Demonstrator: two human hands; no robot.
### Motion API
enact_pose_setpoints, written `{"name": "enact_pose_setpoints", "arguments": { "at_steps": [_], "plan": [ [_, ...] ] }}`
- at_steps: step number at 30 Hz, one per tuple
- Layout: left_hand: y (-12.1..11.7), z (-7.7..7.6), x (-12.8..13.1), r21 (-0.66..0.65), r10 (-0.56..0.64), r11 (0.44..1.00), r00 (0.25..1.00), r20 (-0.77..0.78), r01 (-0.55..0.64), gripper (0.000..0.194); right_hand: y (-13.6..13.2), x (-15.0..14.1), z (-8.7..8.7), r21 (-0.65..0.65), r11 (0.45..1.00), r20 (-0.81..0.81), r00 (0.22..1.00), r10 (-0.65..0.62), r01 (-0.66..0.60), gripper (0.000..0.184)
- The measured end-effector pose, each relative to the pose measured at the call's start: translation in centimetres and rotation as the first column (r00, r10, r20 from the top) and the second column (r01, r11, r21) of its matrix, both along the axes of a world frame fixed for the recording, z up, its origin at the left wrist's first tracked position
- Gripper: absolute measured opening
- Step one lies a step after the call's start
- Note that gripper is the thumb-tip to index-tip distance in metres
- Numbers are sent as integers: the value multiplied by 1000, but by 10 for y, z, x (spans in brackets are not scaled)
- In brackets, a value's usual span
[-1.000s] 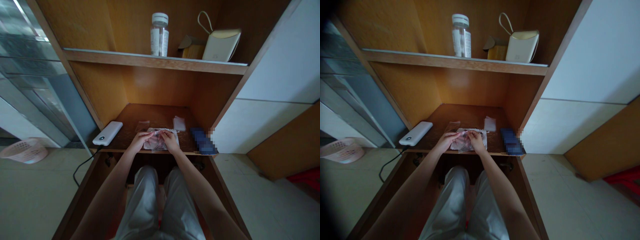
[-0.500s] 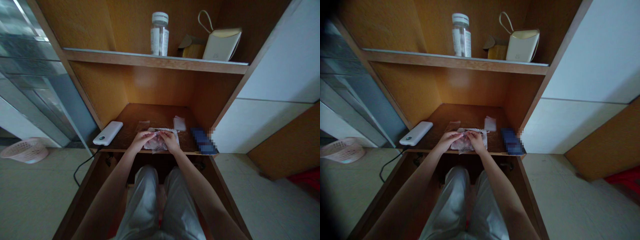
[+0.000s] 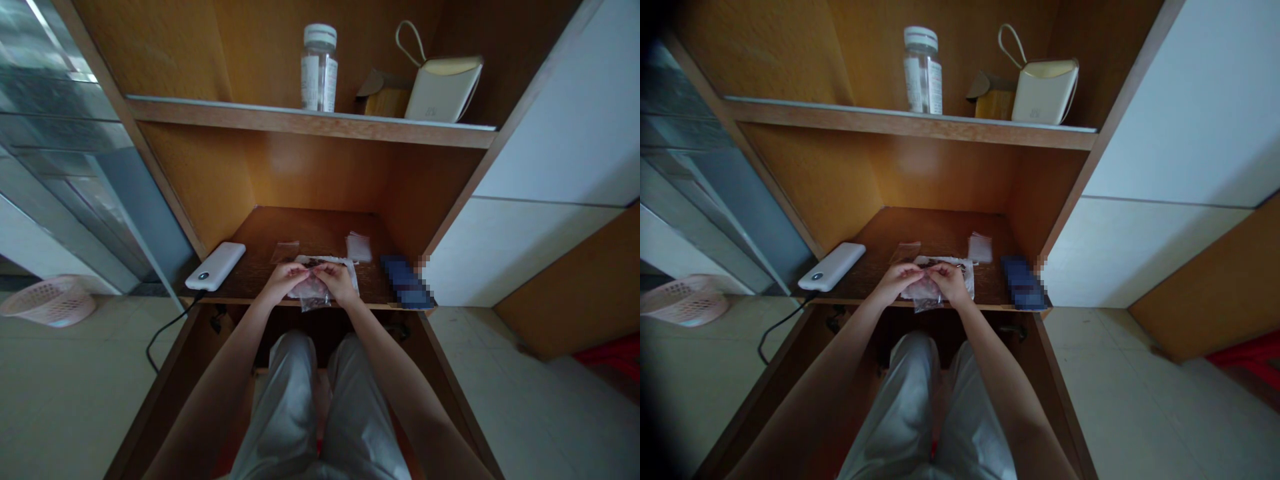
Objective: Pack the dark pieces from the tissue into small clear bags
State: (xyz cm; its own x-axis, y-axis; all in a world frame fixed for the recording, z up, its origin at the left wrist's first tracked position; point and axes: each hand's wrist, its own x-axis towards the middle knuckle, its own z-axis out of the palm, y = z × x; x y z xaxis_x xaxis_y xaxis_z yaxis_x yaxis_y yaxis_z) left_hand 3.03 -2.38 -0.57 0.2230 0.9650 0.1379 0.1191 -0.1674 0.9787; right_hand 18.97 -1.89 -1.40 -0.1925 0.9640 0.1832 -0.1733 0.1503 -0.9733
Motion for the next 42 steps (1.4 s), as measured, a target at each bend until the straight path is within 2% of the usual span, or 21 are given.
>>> {"name": "enact_pose_setpoints", "arguments": {
  "at_steps": [15, 23, 31, 38, 42],
  "plan": [
    [-2, 4, 2, 84, 38, 996, 994, -99, -30, 20, 3, 2, -6, 73, 997, 98, 995, 19, -27, 21],
    [-2, 5, 4, 79, 51, 996, 992, -112, -42, 15, 2, 3, -5, 72, 995, 110, 992, 55, -63, 23],
    [0, 2, 0, 60, 2, 998, 994, -109, 5, 22, 3, 0, -6, 56, 995, 56, 995, 80, -84, 21],
    [-2, 2, 2, 36, 62, 998, 995, -77, -60, 25, -2, 1, 0, 39, 997, 56, 996, 65, -67, 24],
    [1, -1, 1, 32, 66, 997, 998, -5, -66, 32, -3, 1, 3, 34, 999, 8, 999, 33, -34, 25]
  ]
}}
